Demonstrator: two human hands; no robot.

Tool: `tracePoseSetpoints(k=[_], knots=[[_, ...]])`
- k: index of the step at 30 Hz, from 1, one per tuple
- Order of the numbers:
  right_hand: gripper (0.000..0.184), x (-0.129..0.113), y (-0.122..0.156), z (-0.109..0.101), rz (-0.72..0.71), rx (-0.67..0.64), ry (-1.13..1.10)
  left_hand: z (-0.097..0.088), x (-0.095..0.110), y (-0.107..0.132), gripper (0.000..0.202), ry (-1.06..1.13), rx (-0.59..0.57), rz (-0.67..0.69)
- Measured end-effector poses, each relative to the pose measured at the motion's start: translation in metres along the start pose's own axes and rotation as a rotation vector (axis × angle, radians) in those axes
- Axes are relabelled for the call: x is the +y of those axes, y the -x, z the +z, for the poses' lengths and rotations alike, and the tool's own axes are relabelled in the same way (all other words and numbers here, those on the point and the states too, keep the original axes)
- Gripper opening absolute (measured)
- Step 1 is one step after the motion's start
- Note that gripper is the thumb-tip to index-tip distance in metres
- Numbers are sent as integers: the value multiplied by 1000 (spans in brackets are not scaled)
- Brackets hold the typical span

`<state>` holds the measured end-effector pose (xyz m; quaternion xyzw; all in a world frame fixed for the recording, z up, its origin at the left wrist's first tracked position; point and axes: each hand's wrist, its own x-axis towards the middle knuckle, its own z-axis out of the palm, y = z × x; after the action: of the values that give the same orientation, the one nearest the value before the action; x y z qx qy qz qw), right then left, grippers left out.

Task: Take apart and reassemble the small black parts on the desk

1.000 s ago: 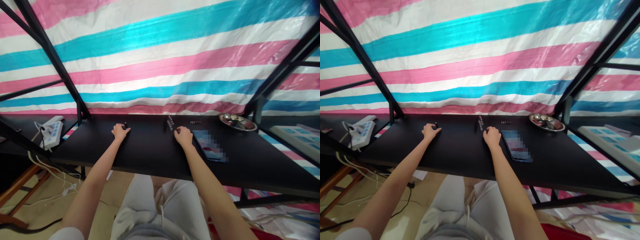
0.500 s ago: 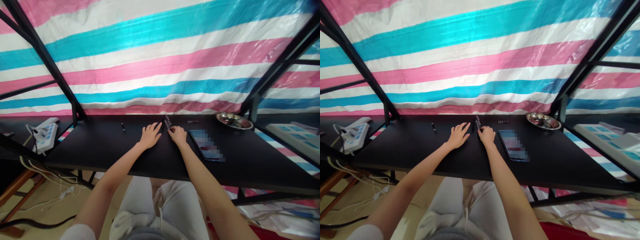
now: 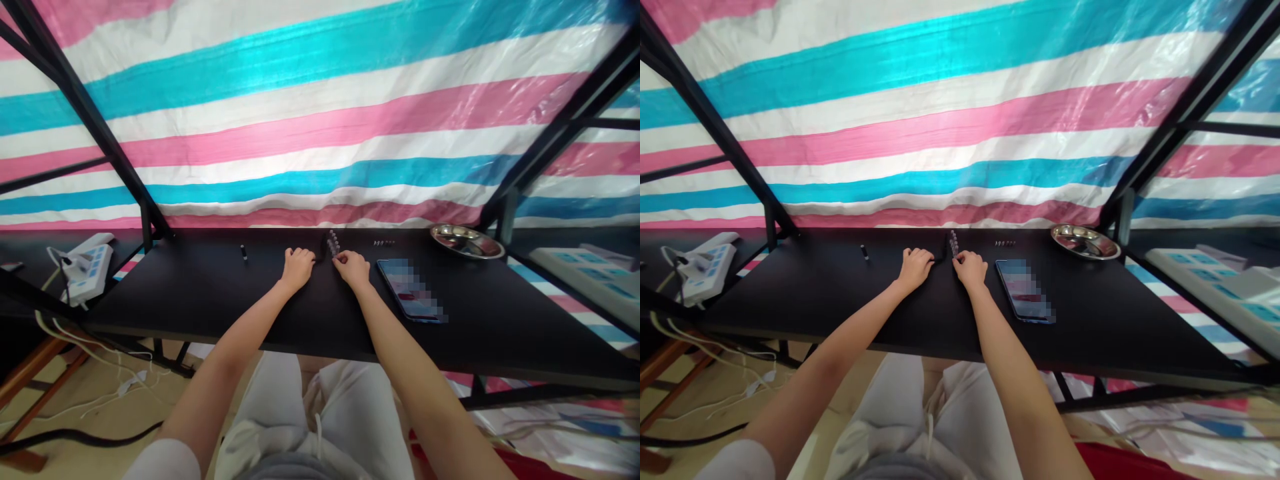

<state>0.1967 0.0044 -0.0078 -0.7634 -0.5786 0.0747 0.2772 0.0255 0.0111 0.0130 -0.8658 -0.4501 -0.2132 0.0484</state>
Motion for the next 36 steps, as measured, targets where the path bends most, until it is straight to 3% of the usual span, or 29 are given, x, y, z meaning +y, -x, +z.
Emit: tracePoseSetpoints(k=[11, 36], knots=[[14, -23, 23, -6, -347, -44, 65, -7, -14, 20, 12, 270, 268, -200], [14, -24, 27, -11, -418, -14, 124, -13, -6, 23, 15, 331, 312, -113]])
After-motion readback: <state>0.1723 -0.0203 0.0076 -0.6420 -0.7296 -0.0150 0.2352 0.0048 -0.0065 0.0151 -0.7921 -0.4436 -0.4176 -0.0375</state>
